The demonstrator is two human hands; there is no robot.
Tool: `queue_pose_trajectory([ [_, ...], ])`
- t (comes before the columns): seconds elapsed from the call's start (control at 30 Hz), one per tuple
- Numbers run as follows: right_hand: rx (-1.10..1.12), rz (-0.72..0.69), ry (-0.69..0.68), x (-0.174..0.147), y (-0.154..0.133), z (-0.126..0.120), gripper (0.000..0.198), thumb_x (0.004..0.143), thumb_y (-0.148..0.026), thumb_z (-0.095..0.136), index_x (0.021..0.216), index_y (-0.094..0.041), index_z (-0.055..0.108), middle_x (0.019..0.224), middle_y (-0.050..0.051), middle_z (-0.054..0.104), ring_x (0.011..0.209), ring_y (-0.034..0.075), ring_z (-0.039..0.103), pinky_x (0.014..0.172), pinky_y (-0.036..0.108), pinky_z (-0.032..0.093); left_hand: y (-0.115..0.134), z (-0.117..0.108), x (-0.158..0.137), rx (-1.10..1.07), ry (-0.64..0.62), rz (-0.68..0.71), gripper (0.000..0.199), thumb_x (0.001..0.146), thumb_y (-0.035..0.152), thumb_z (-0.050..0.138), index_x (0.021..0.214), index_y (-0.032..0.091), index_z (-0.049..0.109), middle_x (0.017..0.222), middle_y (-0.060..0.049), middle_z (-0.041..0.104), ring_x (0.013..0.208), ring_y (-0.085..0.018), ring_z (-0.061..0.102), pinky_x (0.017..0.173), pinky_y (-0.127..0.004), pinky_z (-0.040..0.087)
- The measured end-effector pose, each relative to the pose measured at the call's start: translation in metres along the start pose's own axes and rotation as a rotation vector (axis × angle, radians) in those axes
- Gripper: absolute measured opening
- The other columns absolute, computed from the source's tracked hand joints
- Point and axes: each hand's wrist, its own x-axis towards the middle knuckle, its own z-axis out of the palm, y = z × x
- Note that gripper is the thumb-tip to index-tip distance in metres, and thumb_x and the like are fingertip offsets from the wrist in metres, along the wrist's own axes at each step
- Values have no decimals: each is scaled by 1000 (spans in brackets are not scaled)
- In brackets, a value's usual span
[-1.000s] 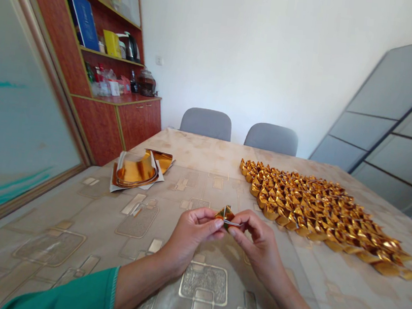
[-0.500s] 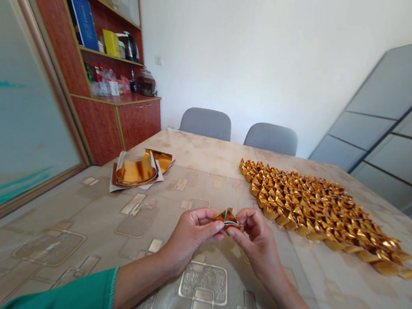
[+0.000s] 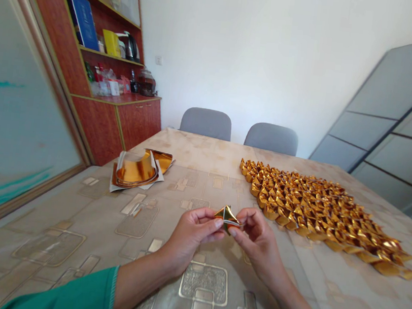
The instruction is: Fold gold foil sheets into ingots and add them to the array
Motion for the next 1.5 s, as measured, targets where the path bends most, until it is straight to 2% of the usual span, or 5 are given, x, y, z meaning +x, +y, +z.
queue_pose_trajectory([
  [0.7,-146,-159,-150,2,-10,-11,4,88,-21,64,84,-23,64,83,0,63,77,17,57,70,29,44,6,3,-1,27,88,132,32,58,34,89,72,13,70,70,0,71,62,-9,64,61,-19,56],
  [0.93,-223,-75,-47,0,-5,-4,15,88,-22,60,73,-22,57,71,-1,56,65,15,51,60,26,40,1,3,-2,43,57,87,30,59,33,89,74,13,72,73,-1,72,66,-10,65,64,-20,56],
  [1.03,-181,-97,-80,-1,-7,-5,3,86,-21,62,84,-23,61,79,0,60,70,16,54,64,27,44,4,3,-2,19,84,86,31,59,33,88,75,13,70,73,-1,71,65,-9,65,64,-20,56],
  [1.17,-204,-156,-131,-1,-12,-8,29,83,-14,62,110,-27,62,93,2,65,76,16,57,70,29,47,8,2,-1,-5,105,70,33,58,34,88,73,14,67,71,0,70,64,-10,65,63,-20,55],
  [1.5,-313,-188,-230,3,-14,-15,8,89,-23,63,84,-24,68,79,1,66,73,17,62,68,31,47,8,0,-2,68,48,8,33,58,34,88,71,12,67,70,-2,70,61,-11,64,62,-22,54],
])
